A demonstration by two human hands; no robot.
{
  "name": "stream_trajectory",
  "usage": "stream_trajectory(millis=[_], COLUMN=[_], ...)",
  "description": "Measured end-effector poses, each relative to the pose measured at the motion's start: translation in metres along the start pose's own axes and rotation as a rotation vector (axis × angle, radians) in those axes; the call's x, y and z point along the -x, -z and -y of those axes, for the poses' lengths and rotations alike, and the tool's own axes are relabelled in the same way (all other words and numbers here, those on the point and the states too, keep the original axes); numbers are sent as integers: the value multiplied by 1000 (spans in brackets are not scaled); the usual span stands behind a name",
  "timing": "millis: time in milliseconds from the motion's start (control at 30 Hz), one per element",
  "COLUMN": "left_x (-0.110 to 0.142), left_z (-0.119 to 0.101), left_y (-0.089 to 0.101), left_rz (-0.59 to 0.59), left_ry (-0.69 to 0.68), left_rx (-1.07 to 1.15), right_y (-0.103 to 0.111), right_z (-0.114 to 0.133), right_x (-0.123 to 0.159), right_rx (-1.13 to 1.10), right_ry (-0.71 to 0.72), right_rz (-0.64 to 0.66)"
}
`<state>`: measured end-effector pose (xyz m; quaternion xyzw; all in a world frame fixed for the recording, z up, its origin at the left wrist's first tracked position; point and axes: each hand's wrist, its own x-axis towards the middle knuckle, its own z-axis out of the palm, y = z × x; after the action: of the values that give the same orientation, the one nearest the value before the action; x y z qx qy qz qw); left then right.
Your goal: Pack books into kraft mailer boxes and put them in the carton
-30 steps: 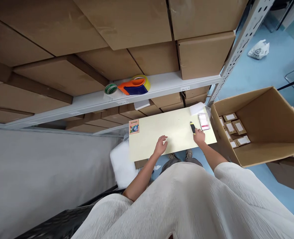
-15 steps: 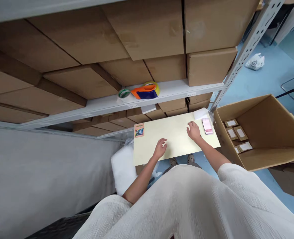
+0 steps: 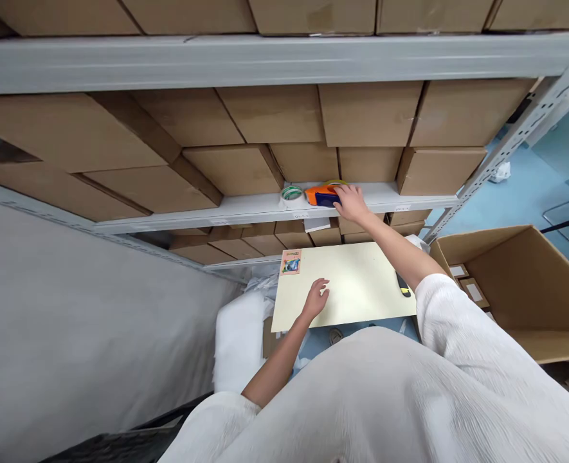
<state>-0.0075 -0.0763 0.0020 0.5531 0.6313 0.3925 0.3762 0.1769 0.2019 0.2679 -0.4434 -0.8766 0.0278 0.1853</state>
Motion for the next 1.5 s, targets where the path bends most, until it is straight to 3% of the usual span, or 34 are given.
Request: stream_trajectory(millis=[133, 267, 500, 600, 733, 900, 1000, 1233, 1500], left_x=[5, 8, 2, -1, -5, -7, -6, 8, 28], left_z=[14, 24, 28, 25, 18, 7, 0, -8, -9], left_y=[15, 28, 34, 30, 21, 3, -9, -35, -42], left_rz=[-19, -26, 5, 29, 59, 120, 147, 226, 258], left_ry=[12, 28, 14, -8, -14, -12, -8, 44, 114], left_rx=[17, 23, 38, 55, 63, 56, 43, -15, -104], right_y=[-5, -13, -8, -5, -7, -28, -54, -122, -165], right_z=[3, 2, 8, 12, 14, 11, 7, -3, -20], right_x=[-22, -29, -14, 15, 76, 163, 209, 293, 339], right_rx=[126, 159, 187, 181, 112, 40, -11, -9, -76], right_ry=[-20, -43, -44, -50, -50, -165, -281, -649, -805], right_rz=[112, 113, 99, 32, -82, -106, -40, 262, 365])
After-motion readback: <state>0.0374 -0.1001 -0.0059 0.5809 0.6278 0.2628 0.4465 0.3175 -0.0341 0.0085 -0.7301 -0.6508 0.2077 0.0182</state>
